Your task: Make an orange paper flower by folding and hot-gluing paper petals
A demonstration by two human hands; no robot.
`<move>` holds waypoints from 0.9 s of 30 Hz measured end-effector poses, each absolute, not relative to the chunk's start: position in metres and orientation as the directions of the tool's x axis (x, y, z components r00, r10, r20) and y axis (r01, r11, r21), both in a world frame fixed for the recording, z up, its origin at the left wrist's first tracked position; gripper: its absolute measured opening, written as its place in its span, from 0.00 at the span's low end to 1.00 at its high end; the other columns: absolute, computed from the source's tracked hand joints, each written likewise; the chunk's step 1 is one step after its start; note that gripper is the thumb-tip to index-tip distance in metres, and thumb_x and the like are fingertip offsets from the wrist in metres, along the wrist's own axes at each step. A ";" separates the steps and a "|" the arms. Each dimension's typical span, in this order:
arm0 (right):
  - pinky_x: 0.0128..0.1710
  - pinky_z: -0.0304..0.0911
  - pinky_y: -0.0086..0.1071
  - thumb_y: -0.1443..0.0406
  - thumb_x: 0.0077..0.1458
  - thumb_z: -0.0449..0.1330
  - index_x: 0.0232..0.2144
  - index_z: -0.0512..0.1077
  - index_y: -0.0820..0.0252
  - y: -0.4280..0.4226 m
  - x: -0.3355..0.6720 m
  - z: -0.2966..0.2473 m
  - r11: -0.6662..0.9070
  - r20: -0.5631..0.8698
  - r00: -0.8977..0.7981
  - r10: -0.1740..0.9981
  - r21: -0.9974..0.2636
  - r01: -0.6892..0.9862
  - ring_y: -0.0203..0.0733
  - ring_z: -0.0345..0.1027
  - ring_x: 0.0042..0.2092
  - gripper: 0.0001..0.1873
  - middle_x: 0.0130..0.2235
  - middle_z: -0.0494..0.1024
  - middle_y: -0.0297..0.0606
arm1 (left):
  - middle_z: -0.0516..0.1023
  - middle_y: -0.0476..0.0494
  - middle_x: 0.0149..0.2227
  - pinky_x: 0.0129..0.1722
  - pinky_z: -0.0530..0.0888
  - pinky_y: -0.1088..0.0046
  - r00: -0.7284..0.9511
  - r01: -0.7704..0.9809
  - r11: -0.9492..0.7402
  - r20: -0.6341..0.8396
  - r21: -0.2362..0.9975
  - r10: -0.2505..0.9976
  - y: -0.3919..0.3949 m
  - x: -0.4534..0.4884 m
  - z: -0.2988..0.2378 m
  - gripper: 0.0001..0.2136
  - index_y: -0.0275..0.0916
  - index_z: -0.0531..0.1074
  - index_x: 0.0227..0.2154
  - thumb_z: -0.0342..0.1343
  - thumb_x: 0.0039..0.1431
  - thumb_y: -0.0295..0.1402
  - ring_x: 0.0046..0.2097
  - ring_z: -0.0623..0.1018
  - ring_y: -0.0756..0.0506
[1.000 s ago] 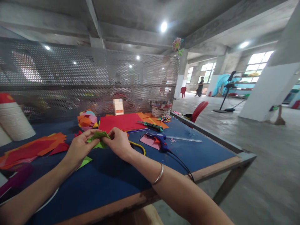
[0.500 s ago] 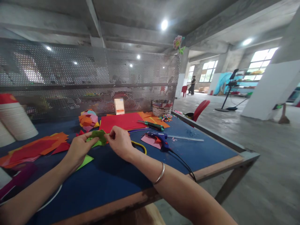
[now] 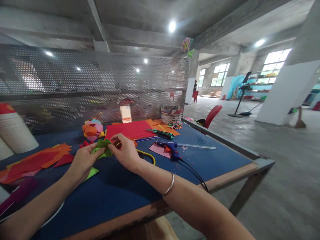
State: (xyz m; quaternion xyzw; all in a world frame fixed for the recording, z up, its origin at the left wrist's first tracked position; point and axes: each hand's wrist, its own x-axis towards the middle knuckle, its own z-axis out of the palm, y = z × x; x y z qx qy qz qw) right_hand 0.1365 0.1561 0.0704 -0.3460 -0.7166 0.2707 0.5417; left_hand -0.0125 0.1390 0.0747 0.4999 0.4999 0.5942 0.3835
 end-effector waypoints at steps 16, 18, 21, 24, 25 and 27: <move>0.30 0.62 0.28 0.66 0.47 0.64 0.31 0.67 0.58 0.161 0.140 0.071 0.609 0.614 -0.073 0.786 -0.749 0.262 0.33 0.65 0.28 0.09 0.28 0.73 0.29 | 0.83 0.43 0.32 0.36 0.72 0.71 -0.086 0.011 -0.267 0.267 0.964 0.960 0.140 -0.013 0.073 0.20 0.36 0.79 0.36 0.69 0.36 0.39 0.38 0.79 0.42; 0.30 0.61 0.28 0.65 0.46 0.65 0.29 0.65 0.58 0.160 0.141 0.073 0.596 0.606 -0.052 0.793 -0.757 0.269 0.33 0.64 0.28 0.11 0.27 0.71 0.28 | 0.82 0.43 0.30 0.35 0.72 0.71 -0.079 0.023 -0.255 0.256 0.967 0.963 0.139 -0.013 0.074 0.21 0.36 0.79 0.36 0.69 0.37 0.41 0.36 0.79 0.42; 0.31 0.61 0.28 0.65 0.46 0.66 0.28 0.64 0.58 0.159 0.143 0.075 0.601 0.609 -0.067 0.791 -0.751 0.272 0.34 0.65 0.29 0.12 0.27 0.71 0.28 | 0.82 0.45 0.28 0.32 0.72 0.72 -0.095 0.076 -0.256 0.263 0.964 0.960 0.138 -0.012 0.076 0.19 0.37 0.80 0.33 0.69 0.35 0.40 0.32 0.78 0.44; 0.31 0.62 0.28 0.67 0.46 0.66 0.33 0.65 0.57 0.159 0.144 0.077 0.622 0.620 -0.099 0.778 -0.740 0.258 0.34 0.66 0.29 0.13 0.28 0.71 0.28 | 0.82 0.45 0.26 0.32 0.72 0.72 -0.103 0.124 -0.263 0.276 0.957 0.955 0.137 -0.013 0.076 0.16 0.37 0.81 0.28 0.69 0.33 0.39 0.30 0.77 0.45; 0.31 0.62 0.28 0.67 0.46 0.65 0.35 0.65 0.56 0.159 0.144 0.078 0.628 0.624 -0.109 0.774 -0.733 0.259 0.34 0.66 0.29 0.14 0.29 0.71 0.28 | 0.82 0.45 0.26 0.32 0.72 0.72 -0.104 0.138 -0.264 0.279 0.955 0.955 0.138 -0.013 0.076 0.15 0.37 0.81 0.28 0.68 0.33 0.38 0.30 0.77 0.45; 0.31 0.63 0.28 0.68 0.46 0.65 0.40 0.65 0.56 0.159 0.145 0.078 0.639 0.632 -0.128 0.765 -0.719 0.273 0.33 0.65 0.29 0.18 0.30 0.71 0.28 | 0.82 0.45 0.25 0.32 0.71 0.72 -0.105 0.172 -0.264 0.285 0.949 0.953 0.138 -0.013 0.076 0.14 0.38 0.81 0.27 0.67 0.33 0.37 0.29 0.77 0.46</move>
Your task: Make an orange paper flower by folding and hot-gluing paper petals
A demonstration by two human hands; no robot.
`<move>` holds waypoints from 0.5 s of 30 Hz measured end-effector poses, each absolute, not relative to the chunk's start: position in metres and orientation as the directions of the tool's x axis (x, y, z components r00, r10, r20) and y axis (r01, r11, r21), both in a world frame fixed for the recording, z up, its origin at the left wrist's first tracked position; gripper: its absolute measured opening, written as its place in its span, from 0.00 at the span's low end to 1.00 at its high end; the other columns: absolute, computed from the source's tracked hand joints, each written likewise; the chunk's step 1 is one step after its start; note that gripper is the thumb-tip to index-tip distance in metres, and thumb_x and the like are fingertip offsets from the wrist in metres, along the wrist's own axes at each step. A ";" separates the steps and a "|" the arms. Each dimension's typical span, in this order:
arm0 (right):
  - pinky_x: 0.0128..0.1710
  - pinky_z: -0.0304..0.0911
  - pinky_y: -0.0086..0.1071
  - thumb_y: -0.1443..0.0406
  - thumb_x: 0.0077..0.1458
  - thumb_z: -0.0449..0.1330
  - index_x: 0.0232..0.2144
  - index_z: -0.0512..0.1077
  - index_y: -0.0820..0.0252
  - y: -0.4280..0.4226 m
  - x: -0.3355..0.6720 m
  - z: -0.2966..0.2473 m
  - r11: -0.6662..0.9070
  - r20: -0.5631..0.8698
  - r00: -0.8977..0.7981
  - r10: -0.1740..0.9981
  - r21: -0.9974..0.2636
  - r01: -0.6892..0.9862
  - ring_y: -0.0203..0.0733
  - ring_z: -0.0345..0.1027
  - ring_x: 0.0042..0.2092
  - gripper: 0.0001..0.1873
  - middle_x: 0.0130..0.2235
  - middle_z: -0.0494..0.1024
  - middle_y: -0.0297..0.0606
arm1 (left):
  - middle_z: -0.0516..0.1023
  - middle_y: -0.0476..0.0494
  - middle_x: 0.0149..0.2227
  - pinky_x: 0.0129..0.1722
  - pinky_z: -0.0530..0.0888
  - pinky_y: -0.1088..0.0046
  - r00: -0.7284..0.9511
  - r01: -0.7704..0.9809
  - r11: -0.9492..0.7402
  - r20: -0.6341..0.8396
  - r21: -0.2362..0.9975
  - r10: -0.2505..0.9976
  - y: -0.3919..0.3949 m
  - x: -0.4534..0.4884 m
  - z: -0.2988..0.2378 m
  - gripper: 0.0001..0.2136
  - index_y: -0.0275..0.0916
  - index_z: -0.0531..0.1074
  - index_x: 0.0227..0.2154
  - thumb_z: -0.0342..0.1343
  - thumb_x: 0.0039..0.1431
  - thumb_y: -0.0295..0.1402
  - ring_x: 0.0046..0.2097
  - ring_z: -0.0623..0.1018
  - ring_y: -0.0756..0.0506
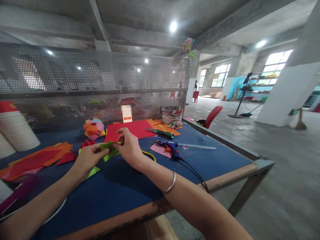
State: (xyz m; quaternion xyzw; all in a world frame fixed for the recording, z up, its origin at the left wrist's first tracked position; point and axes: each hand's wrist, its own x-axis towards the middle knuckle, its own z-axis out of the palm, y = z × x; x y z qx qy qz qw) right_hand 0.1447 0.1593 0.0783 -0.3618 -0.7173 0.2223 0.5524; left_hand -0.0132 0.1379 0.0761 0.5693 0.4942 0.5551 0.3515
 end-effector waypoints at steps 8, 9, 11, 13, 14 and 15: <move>0.34 0.62 0.27 0.74 0.48 0.64 0.38 0.72 0.59 0.164 0.146 0.075 0.707 0.684 -0.214 0.698 -0.609 0.360 0.33 0.65 0.31 0.14 0.34 0.74 0.33 | 0.81 0.47 0.23 0.29 0.69 0.73 -0.098 0.312 -0.283 0.327 0.907 0.940 0.135 -0.013 0.081 0.12 0.39 0.82 0.26 0.65 0.34 0.38 0.26 0.75 0.46; 0.34 0.62 0.26 0.74 0.48 0.63 0.36 0.74 0.60 0.165 0.146 0.074 0.710 0.685 -0.220 0.694 -0.602 0.366 0.32 0.66 0.31 0.11 0.34 0.75 0.33 | 0.81 0.46 0.23 0.28 0.69 0.73 -0.091 0.307 -0.280 0.321 0.909 0.943 0.135 -0.014 0.080 0.12 0.39 0.82 0.26 0.65 0.34 0.38 0.26 0.75 0.46; 0.34 0.61 0.26 0.74 0.48 0.63 0.32 0.75 0.60 0.166 0.146 0.073 0.701 0.670 -0.232 0.705 -0.607 0.375 0.33 0.66 0.32 0.07 0.32 0.76 0.33 | 0.81 0.46 0.23 0.27 0.68 0.74 -0.081 0.290 -0.267 0.301 0.919 0.950 0.135 -0.015 0.079 0.13 0.38 0.82 0.25 0.67 0.33 0.38 0.25 0.74 0.47; 0.33 0.61 0.26 0.71 0.49 0.64 0.30 0.75 0.59 0.167 0.146 0.071 0.672 0.634 -0.239 0.736 -0.639 0.375 0.33 0.67 0.32 0.04 0.30 0.76 0.32 | 0.80 0.45 0.22 0.26 0.67 0.74 -0.077 0.254 -0.248 0.275 0.935 0.958 0.135 -0.015 0.079 0.14 0.37 0.82 0.25 0.68 0.31 0.38 0.25 0.74 0.47; 0.33 0.60 0.26 0.69 0.50 0.64 0.29 0.76 0.59 0.168 0.146 0.071 0.657 0.613 -0.244 0.751 -0.658 0.368 0.33 0.67 0.31 0.02 0.29 0.76 0.31 | 0.80 0.45 0.22 0.26 0.68 0.74 -0.077 0.231 -0.240 0.264 0.943 0.962 0.135 -0.015 0.080 0.14 0.37 0.82 0.25 0.69 0.31 0.38 0.25 0.74 0.47; 0.32 0.60 0.25 0.68 0.51 0.65 0.29 0.76 0.59 0.168 0.146 0.071 0.643 0.595 -0.247 0.765 -0.678 0.356 0.33 0.67 0.30 0.01 0.28 0.76 0.31 | 0.80 0.45 0.22 0.26 0.68 0.74 -0.078 0.207 -0.234 0.254 0.950 0.964 0.134 -0.015 0.080 0.14 0.37 0.82 0.25 0.69 0.30 0.38 0.26 0.75 0.46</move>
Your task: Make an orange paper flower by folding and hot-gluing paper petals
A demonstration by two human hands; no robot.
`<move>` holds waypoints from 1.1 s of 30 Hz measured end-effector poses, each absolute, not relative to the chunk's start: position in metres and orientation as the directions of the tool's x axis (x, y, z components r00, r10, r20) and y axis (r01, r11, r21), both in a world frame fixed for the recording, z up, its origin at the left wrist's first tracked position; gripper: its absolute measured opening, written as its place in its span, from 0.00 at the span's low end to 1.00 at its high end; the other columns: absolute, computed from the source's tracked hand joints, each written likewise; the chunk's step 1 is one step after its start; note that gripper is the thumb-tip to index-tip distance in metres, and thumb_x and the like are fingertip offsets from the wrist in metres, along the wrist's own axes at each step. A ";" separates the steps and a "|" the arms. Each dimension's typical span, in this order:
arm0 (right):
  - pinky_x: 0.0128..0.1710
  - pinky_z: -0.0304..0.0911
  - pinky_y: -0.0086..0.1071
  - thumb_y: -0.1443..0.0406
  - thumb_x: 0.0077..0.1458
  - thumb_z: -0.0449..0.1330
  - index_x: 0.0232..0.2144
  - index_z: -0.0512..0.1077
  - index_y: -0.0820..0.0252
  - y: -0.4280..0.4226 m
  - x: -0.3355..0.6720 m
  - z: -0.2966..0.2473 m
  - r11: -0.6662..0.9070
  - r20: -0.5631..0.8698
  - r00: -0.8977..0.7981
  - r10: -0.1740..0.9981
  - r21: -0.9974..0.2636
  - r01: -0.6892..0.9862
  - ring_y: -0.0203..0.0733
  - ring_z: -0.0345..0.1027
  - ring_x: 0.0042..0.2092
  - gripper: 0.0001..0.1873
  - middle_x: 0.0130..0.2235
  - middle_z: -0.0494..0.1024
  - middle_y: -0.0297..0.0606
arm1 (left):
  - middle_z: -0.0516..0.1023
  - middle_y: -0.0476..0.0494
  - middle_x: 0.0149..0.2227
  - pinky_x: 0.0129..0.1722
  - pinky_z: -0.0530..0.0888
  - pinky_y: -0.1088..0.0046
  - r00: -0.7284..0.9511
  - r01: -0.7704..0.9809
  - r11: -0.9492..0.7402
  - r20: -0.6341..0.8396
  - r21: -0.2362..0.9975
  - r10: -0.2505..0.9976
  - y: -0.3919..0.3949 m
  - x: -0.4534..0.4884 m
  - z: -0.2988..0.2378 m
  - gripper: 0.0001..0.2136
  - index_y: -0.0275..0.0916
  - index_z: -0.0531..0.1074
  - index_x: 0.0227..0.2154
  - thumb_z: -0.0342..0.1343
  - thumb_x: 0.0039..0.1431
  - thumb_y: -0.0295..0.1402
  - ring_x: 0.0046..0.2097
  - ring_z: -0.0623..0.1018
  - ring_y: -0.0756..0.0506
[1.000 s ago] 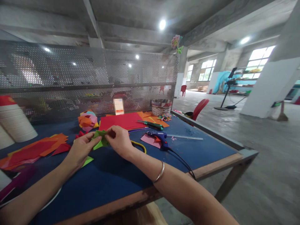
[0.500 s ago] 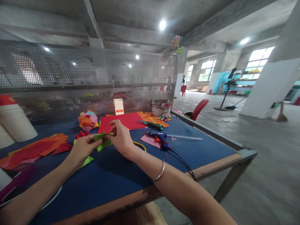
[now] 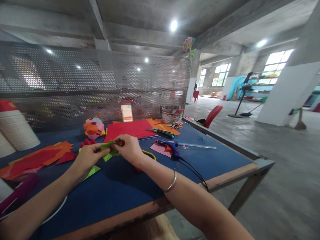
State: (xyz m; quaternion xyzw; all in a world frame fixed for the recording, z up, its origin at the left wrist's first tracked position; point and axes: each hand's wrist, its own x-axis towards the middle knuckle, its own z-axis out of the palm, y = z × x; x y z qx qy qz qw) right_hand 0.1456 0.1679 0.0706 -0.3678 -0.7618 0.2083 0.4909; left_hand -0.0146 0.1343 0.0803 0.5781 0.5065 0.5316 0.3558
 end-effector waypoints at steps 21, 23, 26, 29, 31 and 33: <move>0.30 0.55 0.25 0.67 0.53 0.62 0.28 0.73 0.59 0.156 0.141 0.074 0.739 0.676 -0.329 0.659 -0.501 0.451 0.32 0.62 0.28 0.03 0.27 0.73 0.30 | 0.77 0.50 0.19 0.23 0.66 0.76 -0.187 0.252 -0.232 0.282 0.940 0.941 0.132 -0.013 0.083 0.10 0.38 0.80 0.22 0.58 0.32 0.28 0.22 0.72 0.49; 0.30 0.55 0.25 0.68 0.53 0.62 0.27 0.73 0.59 0.156 0.142 0.074 0.717 0.660 -0.310 0.684 -0.532 0.450 0.32 0.62 0.28 0.03 0.26 0.73 0.30 | 0.76 0.50 0.18 0.23 0.66 0.76 -0.161 0.220 -0.229 0.267 0.948 0.950 0.132 -0.013 0.084 0.07 0.38 0.79 0.20 0.60 0.32 0.29 0.22 0.71 0.49; 0.29 0.56 0.25 0.67 0.52 0.62 0.27 0.73 0.60 0.161 0.144 0.072 0.665 0.618 -0.268 0.739 -0.607 0.434 0.31 0.63 0.27 0.03 0.26 0.74 0.30 | 0.75 0.50 0.18 0.22 0.63 0.77 -0.084 0.171 -0.206 0.222 0.964 0.971 0.132 -0.013 0.085 0.08 0.37 0.79 0.21 0.64 0.33 0.33 0.22 0.69 0.51; 0.29 0.57 0.24 0.68 0.51 0.62 0.27 0.74 0.61 0.167 0.147 0.071 0.647 0.593 -0.266 0.760 -0.648 0.402 0.31 0.64 0.28 0.03 0.26 0.75 0.31 | 0.78 0.49 0.22 0.24 0.65 0.78 -0.058 0.109 -0.210 0.218 0.972 0.974 0.134 -0.015 0.085 0.13 0.37 0.81 0.28 0.67 0.35 0.37 0.25 0.72 0.50; 0.29 0.58 0.24 0.68 0.51 0.62 0.27 0.75 0.62 0.170 0.148 0.070 0.641 0.579 -0.279 0.766 -0.665 0.383 0.31 0.65 0.28 0.03 0.26 0.76 0.31 | 0.80 0.47 0.26 0.27 0.67 0.77 -0.086 0.083 -0.224 0.231 0.971 0.969 0.134 -0.016 0.086 0.15 0.38 0.81 0.30 0.68 0.36 0.38 0.29 0.74 0.49; 0.29 0.58 0.24 0.67 0.50 0.63 0.27 0.75 0.62 0.170 0.148 0.071 0.634 0.563 -0.291 0.773 -0.675 0.378 0.31 0.65 0.28 0.03 0.25 0.76 0.31 | 0.80 0.47 0.28 0.26 0.67 0.78 -0.132 0.088 -0.200 0.210 0.976 0.969 0.134 -0.017 0.088 0.17 0.38 0.81 0.30 0.69 0.35 0.40 0.29 0.74 0.49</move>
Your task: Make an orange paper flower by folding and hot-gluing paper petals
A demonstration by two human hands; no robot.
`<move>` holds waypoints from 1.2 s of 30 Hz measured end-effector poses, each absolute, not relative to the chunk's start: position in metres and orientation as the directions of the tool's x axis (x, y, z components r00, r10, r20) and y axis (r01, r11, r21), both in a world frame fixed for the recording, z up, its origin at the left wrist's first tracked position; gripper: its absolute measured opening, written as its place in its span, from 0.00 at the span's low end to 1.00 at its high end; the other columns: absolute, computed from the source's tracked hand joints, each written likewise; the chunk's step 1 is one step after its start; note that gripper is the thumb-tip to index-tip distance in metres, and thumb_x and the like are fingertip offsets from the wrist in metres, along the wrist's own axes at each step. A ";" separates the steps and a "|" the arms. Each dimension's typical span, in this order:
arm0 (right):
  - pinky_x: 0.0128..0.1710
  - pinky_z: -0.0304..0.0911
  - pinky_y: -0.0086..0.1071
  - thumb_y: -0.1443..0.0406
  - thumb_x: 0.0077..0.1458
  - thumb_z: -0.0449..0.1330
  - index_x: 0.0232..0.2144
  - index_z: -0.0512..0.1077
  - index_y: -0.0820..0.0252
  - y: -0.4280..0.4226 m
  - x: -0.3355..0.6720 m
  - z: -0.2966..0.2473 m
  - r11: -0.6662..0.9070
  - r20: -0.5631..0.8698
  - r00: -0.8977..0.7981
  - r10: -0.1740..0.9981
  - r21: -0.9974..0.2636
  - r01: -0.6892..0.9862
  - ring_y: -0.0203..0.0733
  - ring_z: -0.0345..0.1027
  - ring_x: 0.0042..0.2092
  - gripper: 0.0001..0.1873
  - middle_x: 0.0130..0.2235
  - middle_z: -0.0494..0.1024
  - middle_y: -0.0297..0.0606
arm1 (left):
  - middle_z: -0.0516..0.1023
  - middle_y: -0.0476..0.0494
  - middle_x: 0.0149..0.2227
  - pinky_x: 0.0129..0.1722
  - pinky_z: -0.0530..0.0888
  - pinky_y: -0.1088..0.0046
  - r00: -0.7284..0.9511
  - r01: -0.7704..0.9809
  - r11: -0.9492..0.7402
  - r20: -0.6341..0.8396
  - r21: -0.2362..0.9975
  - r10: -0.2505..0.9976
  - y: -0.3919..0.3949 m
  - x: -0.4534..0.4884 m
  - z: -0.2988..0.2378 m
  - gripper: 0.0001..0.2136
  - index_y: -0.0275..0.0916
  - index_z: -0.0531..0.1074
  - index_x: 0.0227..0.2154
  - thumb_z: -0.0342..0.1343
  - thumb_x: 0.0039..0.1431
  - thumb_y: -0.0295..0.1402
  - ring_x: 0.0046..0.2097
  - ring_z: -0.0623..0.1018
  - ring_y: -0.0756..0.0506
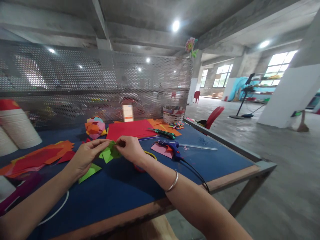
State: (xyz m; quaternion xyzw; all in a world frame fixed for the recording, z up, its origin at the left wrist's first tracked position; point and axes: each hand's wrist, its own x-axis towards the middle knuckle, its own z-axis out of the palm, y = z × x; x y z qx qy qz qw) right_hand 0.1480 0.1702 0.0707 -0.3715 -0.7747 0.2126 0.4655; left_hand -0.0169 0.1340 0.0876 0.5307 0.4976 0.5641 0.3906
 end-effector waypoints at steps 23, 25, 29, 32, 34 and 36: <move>0.32 0.63 0.24 0.71 0.50 0.60 0.36 0.75 0.60 0.166 0.144 0.070 0.693 0.625 -0.316 0.714 -0.695 0.191 0.33 0.70 0.32 0.10 0.31 0.77 0.32 | 0.75 0.53 0.22 0.15 0.69 0.77 -0.031 0.024 -0.034 0.035 0.999 0.999 0.127 -0.016 0.094 0.22 0.35 0.78 0.31 0.73 0.28 0.37 0.18 0.71 0.52; 0.32 0.63 0.24 0.70 0.51 0.59 0.37 0.75 0.60 0.165 0.144 0.070 0.696 0.630 -0.314 0.710 -0.695 0.180 0.32 0.70 0.31 0.09 0.30 0.77 0.32 | 0.75 0.53 0.22 0.17 0.69 0.77 -0.029 0.027 -0.037 0.038 0.999 0.999 0.128 -0.017 0.094 0.22 0.36 0.78 0.31 0.73 0.27 0.36 0.19 0.71 0.51; 0.32 0.62 0.25 0.65 0.56 0.59 0.35 0.75 0.61 0.164 0.145 0.072 0.703 0.639 -0.305 0.706 -0.683 0.197 0.32 0.68 0.30 0.07 0.30 0.76 0.32 | 0.76 0.51 0.23 0.18 0.65 0.79 -0.082 0.105 -0.096 0.105 0.990 0.991 0.132 -0.019 0.091 0.20 0.36 0.79 0.29 0.72 0.27 0.37 0.23 0.71 0.51; 0.32 0.61 0.25 0.65 0.56 0.60 0.33 0.75 0.62 0.164 0.146 0.074 0.693 0.628 -0.300 0.718 -0.685 0.226 0.32 0.68 0.31 0.05 0.30 0.77 0.33 | 0.76 0.50 0.22 0.22 0.65 0.78 -0.083 0.184 -0.161 0.178 0.970 0.981 0.135 -0.021 0.087 0.19 0.36 0.80 0.28 0.71 0.30 0.39 0.24 0.71 0.51; 0.32 0.61 0.25 0.65 0.56 0.60 0.32 0.74 0.61 0.164 0.146 0.074 0.676 0.612 -0.290 0.736 -0.694 0.249 0.32 0.69 0.31 0.05 0.30 0.77 0.33 | 0.77 0.49 0.21 0.25 0.66 0.76 -0.087 0.228 -0.203 0.227 0.952 0.970 0.136 -0.022 0.086 0.18 0.37 0.80 0.27 0.71 0.30 0.40 0.25 0.72 0.50; 0.32 0.61 0.25 0.62 0.57 0.60 0.32 0.74 0.61 0.164 0.147 0.075 0.655 0.593 -0.281 0.755 -0.705 0.272 0.32 0.68 0.31 0.07 0.30 0.77 0.33 | 0.77 0.50 0.21 0.27 0.66 0.76 -0.116 0.250 -0.231 0.266 0.940 0.957 0.136 -0.022 0.087 0.17 0.37 0.80 0.25 0.71 0.30 0.41 0.25 0.72 0.49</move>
